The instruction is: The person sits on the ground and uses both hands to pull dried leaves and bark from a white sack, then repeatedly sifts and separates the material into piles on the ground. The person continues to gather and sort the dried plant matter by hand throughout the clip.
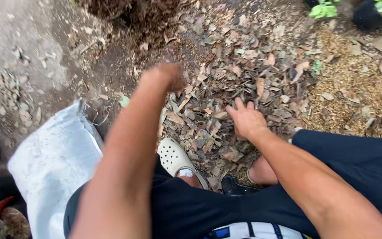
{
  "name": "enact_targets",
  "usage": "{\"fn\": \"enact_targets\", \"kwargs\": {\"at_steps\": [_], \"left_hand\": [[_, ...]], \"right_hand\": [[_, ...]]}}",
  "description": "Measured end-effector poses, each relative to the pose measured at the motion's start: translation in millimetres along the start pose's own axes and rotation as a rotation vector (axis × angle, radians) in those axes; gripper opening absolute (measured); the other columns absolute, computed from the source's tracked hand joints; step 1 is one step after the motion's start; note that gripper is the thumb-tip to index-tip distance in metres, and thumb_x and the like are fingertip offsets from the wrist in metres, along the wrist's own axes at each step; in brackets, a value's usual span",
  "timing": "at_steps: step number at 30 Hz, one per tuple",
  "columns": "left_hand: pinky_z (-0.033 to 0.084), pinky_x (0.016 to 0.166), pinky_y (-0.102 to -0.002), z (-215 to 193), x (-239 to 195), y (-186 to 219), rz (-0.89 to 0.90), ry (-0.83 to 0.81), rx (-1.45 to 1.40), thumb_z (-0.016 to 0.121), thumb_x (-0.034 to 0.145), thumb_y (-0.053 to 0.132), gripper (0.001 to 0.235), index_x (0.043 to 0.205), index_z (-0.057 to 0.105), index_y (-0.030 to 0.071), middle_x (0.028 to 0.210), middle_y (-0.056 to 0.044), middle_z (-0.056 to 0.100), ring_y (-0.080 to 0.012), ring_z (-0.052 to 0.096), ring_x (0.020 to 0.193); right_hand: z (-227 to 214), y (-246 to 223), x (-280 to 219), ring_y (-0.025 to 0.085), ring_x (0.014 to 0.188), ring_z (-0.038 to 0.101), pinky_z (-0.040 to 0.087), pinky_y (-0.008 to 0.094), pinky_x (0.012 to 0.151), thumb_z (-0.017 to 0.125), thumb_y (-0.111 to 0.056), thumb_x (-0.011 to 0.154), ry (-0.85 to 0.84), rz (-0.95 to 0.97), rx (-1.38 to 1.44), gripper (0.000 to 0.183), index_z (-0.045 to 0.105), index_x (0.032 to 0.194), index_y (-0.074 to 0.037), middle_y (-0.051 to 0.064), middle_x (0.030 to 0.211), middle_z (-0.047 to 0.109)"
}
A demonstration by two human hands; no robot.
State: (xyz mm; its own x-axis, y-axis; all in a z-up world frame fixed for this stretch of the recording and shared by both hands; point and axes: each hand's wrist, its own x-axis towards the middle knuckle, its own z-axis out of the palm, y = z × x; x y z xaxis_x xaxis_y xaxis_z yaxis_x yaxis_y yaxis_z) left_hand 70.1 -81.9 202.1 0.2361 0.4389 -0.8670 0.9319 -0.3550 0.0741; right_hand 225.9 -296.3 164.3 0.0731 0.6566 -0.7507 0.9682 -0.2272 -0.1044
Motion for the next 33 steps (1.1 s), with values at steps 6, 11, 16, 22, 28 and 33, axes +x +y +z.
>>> {"fn": "enact_targets", "kwargs": {"at_steps": [6,11,16,22,28,33], "left_hand": [[0.025,0.122,-0.046,192,58,39,0.380,0.324,-0.649,0.060,0.102,0.055,0.084,0.160,0.021,0.008,0.164,-0.022,0.031,-0.0376,0.030,0.151],[0.047,0.110,-0.043,233,76,66,0.430,0.354,-0.791,0.062,0.095,0.043,0.066,0.153,0.049,0.013,0.137,-0.020,0.066,-0.0367,0.062,0.128],[0.051,0.099,-0.035,184,65,66,0.567,0.277,-1.144,0.073,0.089,0.024,0.058,0.142,0.056,0.010,0.119,-0.010,0.071,-0.0221,0.066,0.110],[0.050,0.081,-0.034,158,62,68,0.588,0.302,-1.264,0.068,0.094,0.019,0.035,0.124,0.067,0.002,0.104,-0.009,0.072,-0.0179,0.061,0.090],[0.052,0.077,-0.033,146,65,62,0.455,0.388,-1.220,0.070,0.095,0.026,0.033,0.109,0.070,-0.004,0.096,-0.009,0.074,-0.0161,0.062,0.083],[0.054,0.074,-0.036,131,46,68,0.487,0.245,-1.474,0.067,0.095,0.027,0.032,0.107,0.069,-0.003,0.095,-0.009,0.073,-0.0187,0.064,0.081]], "right_hand": [[20,31,22,0.039,0.116,0.063,0.053,0.049,0.100,0.076,-0.016,0.078,0.116,-0.001,0.209,0.056,0.063,0.132,-0.023,0.013,0.131,0.058],[20,44,25,0.035,0.110,0.069,0.056,0.047,0.094,0.069,-0.016,0.080,0.320,-0.092,0.197,0.040,0.072,0.120,-0.020,0.014,0.117,0.070],[-10,50,35,0.034,0.110,0.069,0.055,0.048,0.093,0.065,-0.030,0.094,0.170,0.005,0.322,0.028,0.073,0.120,-0.023,0.014,0.117,0.073],[-47,72,32,0.033,0.122,0.057,0.049,0.044,0.098,0.081,-0.025,0.083,0.182,-0.172,0.550,0.077,0.042,0.150,-0.021,0.018,0.141,0.054],[-67,76,12,0.030,0.129,0.058,0.046,0.044,0.107,0.074,-0.033,0.091,0.131,-0.028,0.637,0.075,0.038,0.157,-0.026,0.018,0.144,0.057],[-70,66,0,0.028,0.113,0.066,0.051,0.042,0.100,0.075,-0.033,0.091,0.288,-0.094,0.641,0.066,0.048,0.150,-0.016,0.017,0.127,0.067]]}}
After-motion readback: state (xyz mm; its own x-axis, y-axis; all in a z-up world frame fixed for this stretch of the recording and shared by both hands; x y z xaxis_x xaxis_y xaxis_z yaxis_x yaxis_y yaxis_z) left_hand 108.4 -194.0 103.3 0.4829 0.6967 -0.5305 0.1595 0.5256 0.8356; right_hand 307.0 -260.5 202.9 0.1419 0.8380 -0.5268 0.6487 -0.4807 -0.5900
